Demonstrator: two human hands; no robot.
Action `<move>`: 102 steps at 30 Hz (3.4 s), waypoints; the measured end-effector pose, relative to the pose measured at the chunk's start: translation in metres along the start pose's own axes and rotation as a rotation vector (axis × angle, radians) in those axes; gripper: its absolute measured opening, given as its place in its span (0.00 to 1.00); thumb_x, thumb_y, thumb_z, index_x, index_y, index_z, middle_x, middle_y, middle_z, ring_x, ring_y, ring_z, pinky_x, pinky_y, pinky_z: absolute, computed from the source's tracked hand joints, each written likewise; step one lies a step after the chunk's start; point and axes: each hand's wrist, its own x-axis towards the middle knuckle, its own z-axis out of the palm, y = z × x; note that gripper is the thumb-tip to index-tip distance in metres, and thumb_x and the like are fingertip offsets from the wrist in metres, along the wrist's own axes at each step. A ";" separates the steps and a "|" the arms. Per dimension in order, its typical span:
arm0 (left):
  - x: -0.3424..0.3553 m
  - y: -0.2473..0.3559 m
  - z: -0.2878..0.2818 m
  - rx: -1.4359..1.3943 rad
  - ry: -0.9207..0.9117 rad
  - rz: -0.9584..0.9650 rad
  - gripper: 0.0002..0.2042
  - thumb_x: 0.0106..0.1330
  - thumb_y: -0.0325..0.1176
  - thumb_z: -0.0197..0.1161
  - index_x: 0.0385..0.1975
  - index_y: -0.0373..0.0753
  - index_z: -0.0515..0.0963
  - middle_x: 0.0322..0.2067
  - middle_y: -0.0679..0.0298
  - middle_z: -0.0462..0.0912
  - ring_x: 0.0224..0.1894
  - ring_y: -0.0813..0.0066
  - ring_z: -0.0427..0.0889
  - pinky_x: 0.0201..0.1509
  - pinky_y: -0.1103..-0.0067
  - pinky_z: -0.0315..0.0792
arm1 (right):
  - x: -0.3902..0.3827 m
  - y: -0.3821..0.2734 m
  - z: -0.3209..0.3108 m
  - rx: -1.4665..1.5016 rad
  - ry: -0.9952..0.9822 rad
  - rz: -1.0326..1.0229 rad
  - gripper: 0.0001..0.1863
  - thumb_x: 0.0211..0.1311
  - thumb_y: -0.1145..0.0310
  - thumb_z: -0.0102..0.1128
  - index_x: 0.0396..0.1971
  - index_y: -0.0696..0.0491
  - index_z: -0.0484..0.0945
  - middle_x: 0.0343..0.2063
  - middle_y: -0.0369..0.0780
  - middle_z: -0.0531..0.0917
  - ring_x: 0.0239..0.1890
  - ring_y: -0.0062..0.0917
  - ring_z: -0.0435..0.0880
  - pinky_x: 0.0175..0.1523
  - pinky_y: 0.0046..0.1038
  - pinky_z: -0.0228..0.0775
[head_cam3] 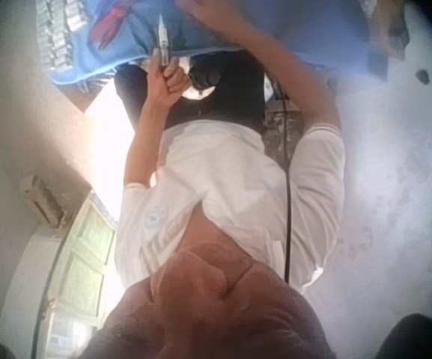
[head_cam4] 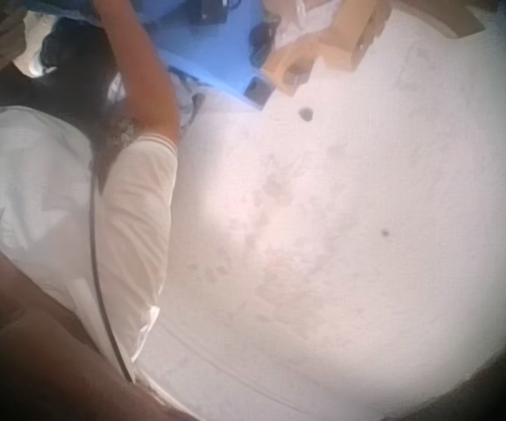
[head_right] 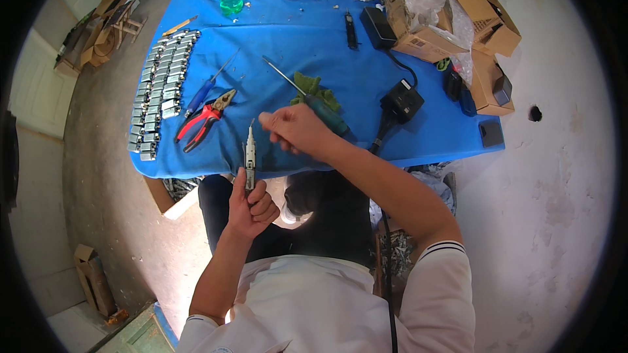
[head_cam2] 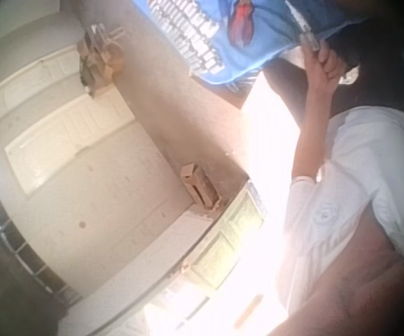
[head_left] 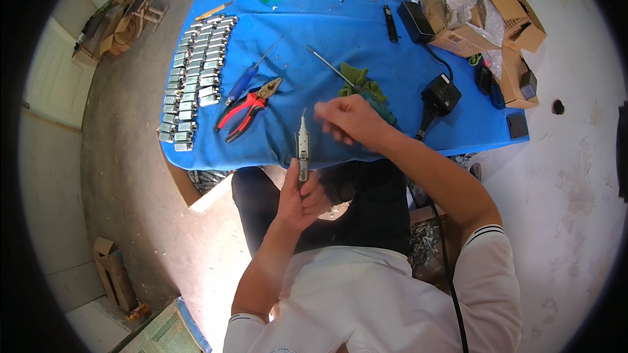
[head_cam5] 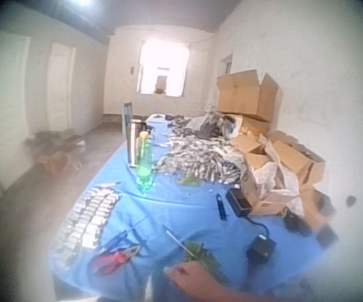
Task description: The person sits on the floor and uses a soldering iron to work on small electronic components held in their hands. They repeatedly apply the hot iron to the components, then set the tool down on a blue mat. The person also handles a small white plastic piece and places it into a cardboard box.
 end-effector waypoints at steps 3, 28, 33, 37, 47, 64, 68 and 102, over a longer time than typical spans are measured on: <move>0.004 -0.004 0.003 0.084 0.025 -0.027 0.28 0.70 0.62 0.31 0.12 0.48 0.53 0.05 0.74 0.49 0.06 0.82 0.47 0.13 0.83 0.45 | -0.004 0.001 0.012 0.257 -0.147 0.117 0.14 0.60 0.59 0.60 0.30 0.57 0.78 0.19 0.33 0.75 0.15 0.13 0.69 0.18 0.16 0.57; 0.001 -0.007 0.017 0.384 0.220 0.046 0.27 0.69 0.62 0.36 0.14 0.48 0.54 0.07 0.74 0.49 0.09 0.82 0.46 0.14 0.83 0.43 | -0.028 0.006 0.013 0.068 -0.022 -0.223 0.08 0.61 0.69 0.57 0.35 0.58 0.76 0.30 0.34 0.79 0.33 0.12 0.75 0.39 0.17 0.67; 0.009 0.000 0.023 0.465 0.210 0.045 0.26 0.69 0.60 0.41 0.15 0.47 0.55 0.08 0.73 0.51 0.10 0.83 0.48 0.15 0.83 0.43 | -0.033 -0.001 0.009 0.189 0.054 -0.308 0.09 0.63 0.68 0.57 0.36 0.58 0.77 0.34 0.35 0.80 0.36 0.14 0.75 0.44 0.19 0.68; 0.003 0.000 0.024 0.651 0.265 0.104 0.25 0.69 0.57 0.46 0.15 0.47 0.56 0.09 0.74 0.51 0.10 0.84 0.50 0.15 0.83 0.43 | -0.046 -0.001 0.009 0.096 0.062 -0.367 0.08 0.64 0.68 0.55 0.36 0.58 0.77 0.37 0.36 0.79 0.38 0.16 0.76 0.46 0.20 0.68; -0.006 -0.007 0.015 0.986 0.335 0.171 0.23 0.68 0.54 0.50 0.17 0.44 0.65 0.11 0.71 0.63 0.12 0.85 0.56 0.15 0.84 0.47 | -0.045 0.016 0.008 0.563 -0.179 -0.100 0.08 0.65 0.68 0.52 0.38 0.56 0.74 0.39 0.39 0.79 0.42 0.22 0.79 0.50 0.29 0.74; -0.008 -0.003 0.018 1.009 0.321 0.139 0.29 0.68 0.61 0.41 0.20 0.39 0.73 0.17 0.71 0.70 0.18 0.85 0.65 0.21 0.85 0.57 | -0.040 0.008 0.022 0.272 -0.288 0.107 0.10 0.62 0.64 0.55 0.32 0.57 0.76 0.30 0.35 0.78 0.35 0.17 0.77 0.38 0.22 0.74; -0.006 -0.012 0.020 0.981 0.350 0.295 0.26 0.69 0.56 0.46 0.20 0.39 0.72 0.16 0.71 0.70 0.17 0.86 0.64 0.19 0.86 0.56 | -0.039 0.009 0.024 0.239 -0.246 0.097 0.10 0.61 0.64 0.55 0.31 0.56 0.75 0.28 0.35 0.78 0.32 0.17 0.77 0.37 0.21 0.73; -0.007 -0.013 0.028 0.677 0.434 0.200 0.23 0.67 0.57 0.47 0.32 0.40 0.71 0.13 0.71 0.67 0.11 0.87 0.60 0.12 0.88 0.51 | -0.058 0.021 0.042 0.434 -0.045 0.119 0.09 0.60 0.65 0.53 0.30 0.57 0.73 0.27 0.35 0.77 0.28 0.17 0.78 0.32 0.22 0.75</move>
